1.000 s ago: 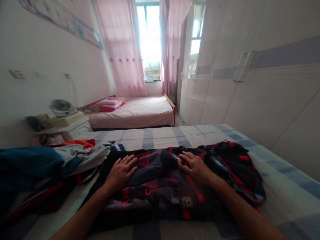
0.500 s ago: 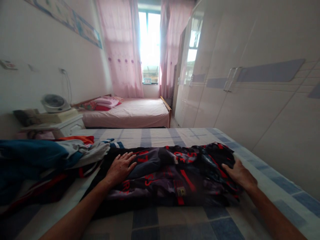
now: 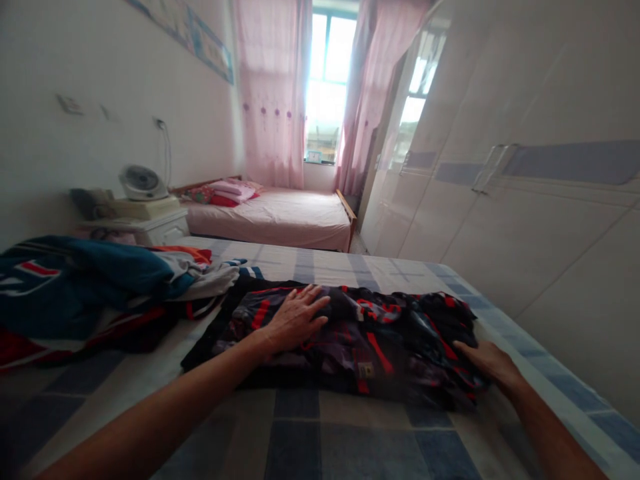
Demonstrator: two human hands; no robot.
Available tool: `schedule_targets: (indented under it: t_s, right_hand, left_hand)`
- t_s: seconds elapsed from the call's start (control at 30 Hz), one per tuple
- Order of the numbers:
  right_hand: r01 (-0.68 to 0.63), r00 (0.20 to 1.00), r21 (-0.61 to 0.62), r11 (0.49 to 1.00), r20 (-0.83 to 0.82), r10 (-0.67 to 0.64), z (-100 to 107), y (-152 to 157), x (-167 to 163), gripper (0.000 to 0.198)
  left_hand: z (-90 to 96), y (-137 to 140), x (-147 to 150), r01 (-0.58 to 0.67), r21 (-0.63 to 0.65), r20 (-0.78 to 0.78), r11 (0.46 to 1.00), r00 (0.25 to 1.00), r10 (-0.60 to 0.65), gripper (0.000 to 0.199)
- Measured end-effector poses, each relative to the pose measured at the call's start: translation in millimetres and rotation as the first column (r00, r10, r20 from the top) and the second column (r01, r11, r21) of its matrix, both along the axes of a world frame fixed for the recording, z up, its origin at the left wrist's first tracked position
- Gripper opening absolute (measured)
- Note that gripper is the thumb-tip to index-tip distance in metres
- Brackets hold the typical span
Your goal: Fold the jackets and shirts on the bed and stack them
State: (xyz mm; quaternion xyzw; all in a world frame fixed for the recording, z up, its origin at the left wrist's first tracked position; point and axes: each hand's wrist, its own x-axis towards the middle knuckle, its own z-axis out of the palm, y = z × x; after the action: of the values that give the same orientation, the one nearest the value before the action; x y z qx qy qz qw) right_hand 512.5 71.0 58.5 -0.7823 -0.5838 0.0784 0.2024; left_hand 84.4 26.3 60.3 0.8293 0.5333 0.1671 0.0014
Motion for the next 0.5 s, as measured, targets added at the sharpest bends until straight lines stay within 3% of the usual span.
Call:
schedule_targets:
  t_s: [0.1, 0.17, 0.27, 0.4, 0.5]
  right_hand:
    - [-0.064, 0.953, -0.164, 0.984, -0.304, 0.012, 9, -9, -10, 0.033]
    - [-0.063, 0.871, -0.138, 0.988, -0.490, -0.013, 17, -13, -18, 0.030]
    - [-0.007, 0.733, -0.058, 0.998, -0.679, -0.034, 36, -11, -35, 0.028]
    - [0.011, 0.747, 0.054, 0.998, -0.664, 0.028, 70, 1, -79, 0.027]
    - [-0.050, 0.810, 0.182, 0.982, -0.568, 0.146, 93, 3, -134, 0.035]
  left_hand:
    - [-19.8, -2, 20, 0.062, -0.035, 0.022, 0.997, 0.998, -0.061, 0.049]
    - [-27.6, -2, 23, 0.083, -0.055, 0.036, 0.995, 0.996, -0.081, 0.049]
    - [-24.3, -4, 18, 0.117, -0.085, 0.056, 0.989, 0.992, -0.113, 0.049]
    - [-5.4, -13, 5, 0.169, -0.129, 0.080, 0.977, 0.984, -0.160, 0.044]
    - [3.5, -23, -10, 0.199, -0.141, 0.102, 0.970, 0.977, -0.186, 0.044]
